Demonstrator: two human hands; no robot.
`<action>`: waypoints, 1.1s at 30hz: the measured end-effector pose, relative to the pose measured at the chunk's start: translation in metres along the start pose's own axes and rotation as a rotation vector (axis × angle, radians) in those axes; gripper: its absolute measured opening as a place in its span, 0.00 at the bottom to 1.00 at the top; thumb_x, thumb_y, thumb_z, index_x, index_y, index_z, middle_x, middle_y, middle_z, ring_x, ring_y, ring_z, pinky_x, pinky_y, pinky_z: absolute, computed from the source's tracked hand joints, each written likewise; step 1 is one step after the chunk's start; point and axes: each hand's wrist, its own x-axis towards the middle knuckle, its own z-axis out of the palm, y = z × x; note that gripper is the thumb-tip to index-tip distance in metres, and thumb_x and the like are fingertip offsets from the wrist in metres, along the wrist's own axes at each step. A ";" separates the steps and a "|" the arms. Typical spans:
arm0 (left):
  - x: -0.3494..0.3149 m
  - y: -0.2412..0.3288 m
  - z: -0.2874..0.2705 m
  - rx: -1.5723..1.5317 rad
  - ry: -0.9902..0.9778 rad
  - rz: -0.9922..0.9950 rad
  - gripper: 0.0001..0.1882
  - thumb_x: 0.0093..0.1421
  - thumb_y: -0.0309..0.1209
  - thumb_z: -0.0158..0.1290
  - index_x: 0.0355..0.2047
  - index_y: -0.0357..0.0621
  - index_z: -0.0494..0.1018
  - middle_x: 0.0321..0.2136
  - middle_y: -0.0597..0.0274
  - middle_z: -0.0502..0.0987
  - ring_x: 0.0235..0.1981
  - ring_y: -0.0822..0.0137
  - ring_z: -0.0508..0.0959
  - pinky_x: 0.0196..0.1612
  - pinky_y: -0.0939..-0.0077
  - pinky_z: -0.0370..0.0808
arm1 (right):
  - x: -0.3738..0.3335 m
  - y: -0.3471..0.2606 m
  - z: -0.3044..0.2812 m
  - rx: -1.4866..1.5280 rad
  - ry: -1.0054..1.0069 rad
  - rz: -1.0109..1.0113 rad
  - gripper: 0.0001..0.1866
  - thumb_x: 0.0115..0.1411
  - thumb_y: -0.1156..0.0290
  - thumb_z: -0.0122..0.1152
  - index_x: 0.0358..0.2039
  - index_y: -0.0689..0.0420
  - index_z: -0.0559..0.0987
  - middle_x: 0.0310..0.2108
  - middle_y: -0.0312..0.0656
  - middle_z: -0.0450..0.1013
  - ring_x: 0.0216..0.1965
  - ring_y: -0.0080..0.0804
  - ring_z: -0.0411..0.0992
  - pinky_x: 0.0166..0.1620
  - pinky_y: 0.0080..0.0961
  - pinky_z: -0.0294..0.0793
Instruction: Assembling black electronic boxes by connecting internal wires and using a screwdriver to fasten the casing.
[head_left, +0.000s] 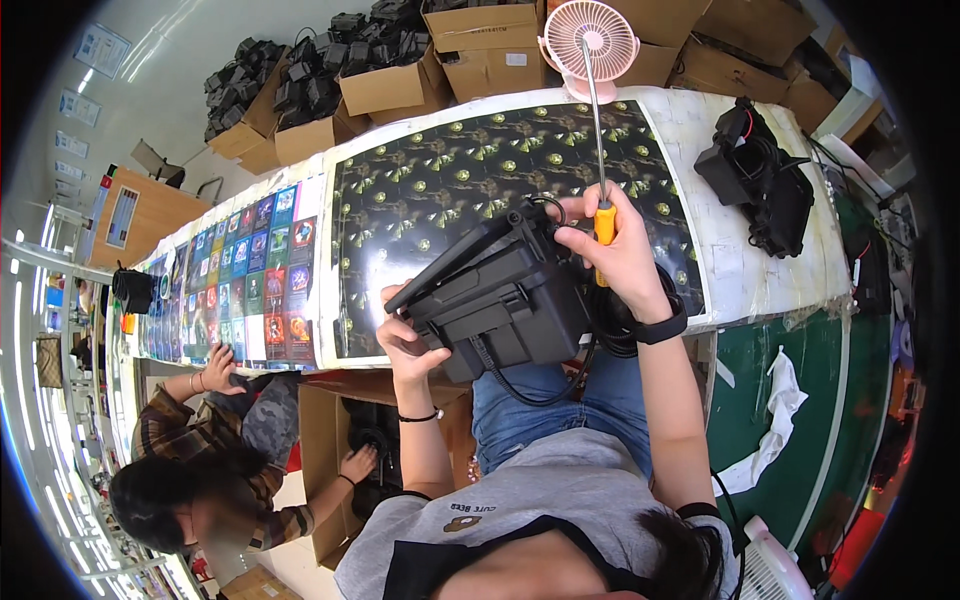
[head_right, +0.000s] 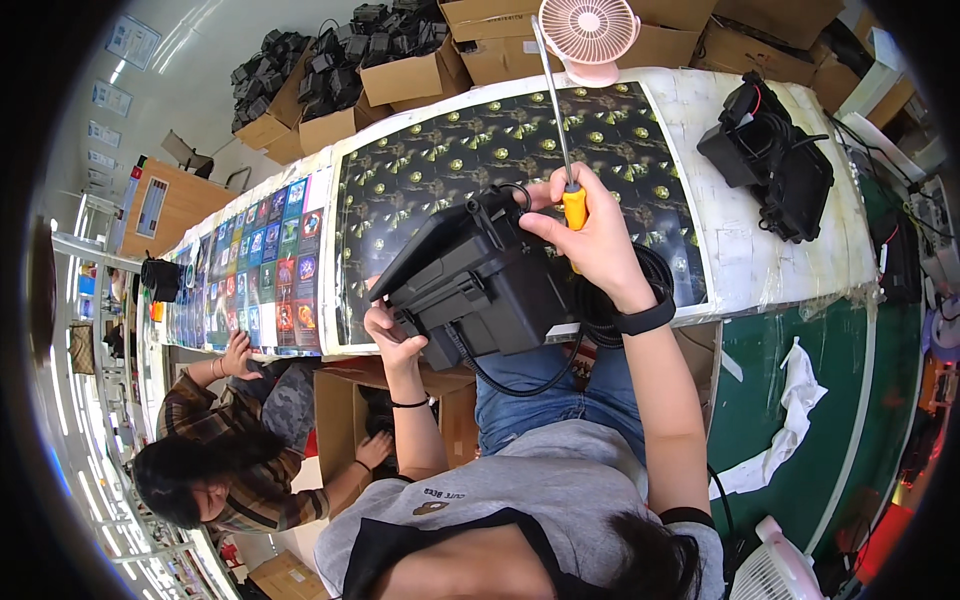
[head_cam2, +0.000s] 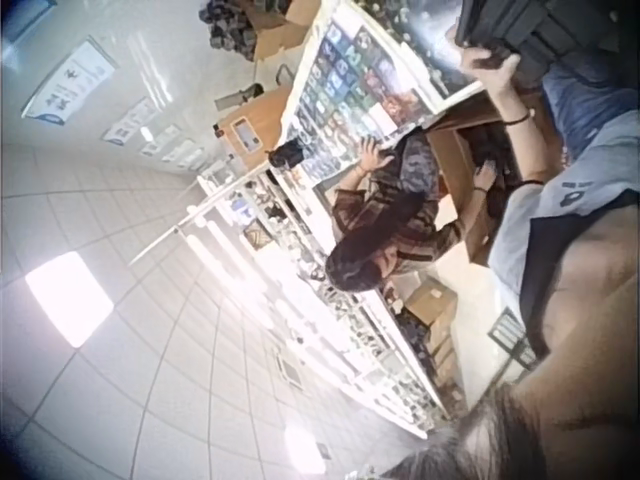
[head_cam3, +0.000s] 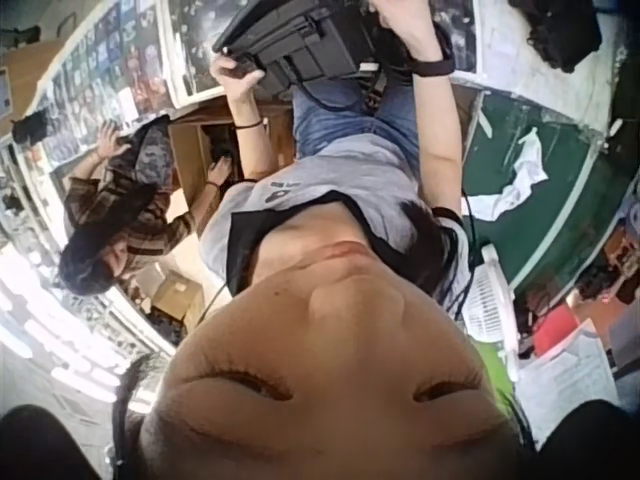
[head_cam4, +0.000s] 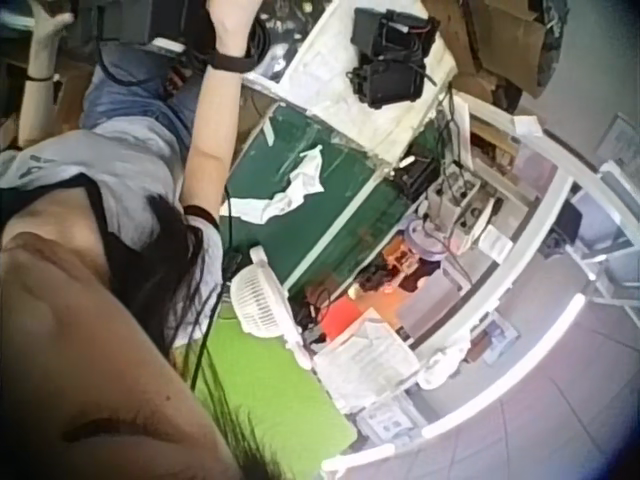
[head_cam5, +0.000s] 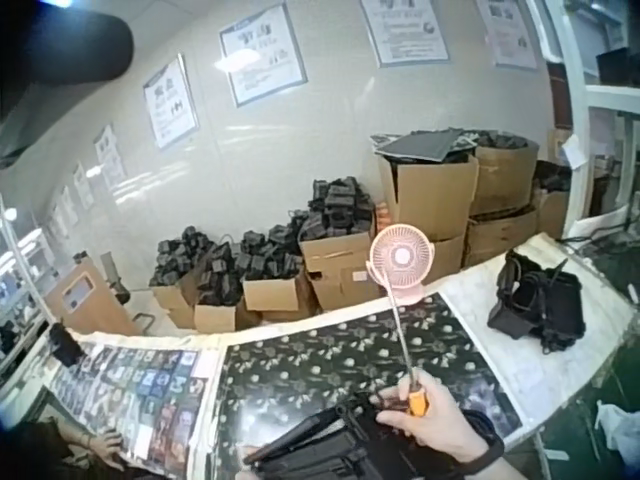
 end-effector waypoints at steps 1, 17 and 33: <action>-0.003 -0.002 -0.001 0.020 0.014 -0.017 0.27 0.38 0.31 0.79 0.33 0.54 0.72 0.57 0.54 0.66 0.63 0.49 0.66 0.64 0.54 0.64 | 0.001 0.002 0.000 0.002 0.014 0.024 0.16 0.61 0.80 0.64 0.37 0.50 0.64 0.52 0.45 0.75 0.43 0.20 0.76 0.28 0.08 0.70; 0.012 0.034 0.055 0.235 -0.048 0.084 0.34 0.41 0.32 0.77 0.51 0.48 0.76 0.58 0.47 0.65 0.62 0.45 0.67 0.64 0.49 0.66 | 0.001 0.012 -0.021 0.242 0.140 -0.145 0.21 0.56 0.85 0.70 0.29 0.51 0.64 0.32 0.35 0.77 0.46 0.31 0.81 0.45 0.22 0.80; 0.014 0.079 0.083 0.922 -0.202 0.551 0.28 0.34 0.26 0.78 0.33 0.77 0.84 0.54 0.63 0.68 0.56 0.49 0.71 0.57 0.52 0.73 | -0.008 -0.021 -0.035 -0.090 0.225 -0.091 0.15 0.61 0.80 0.67 0.30 0.54 0.66 0.33 0.35 0.76 0.35 0.15 0.72 0.33 0.15 0.68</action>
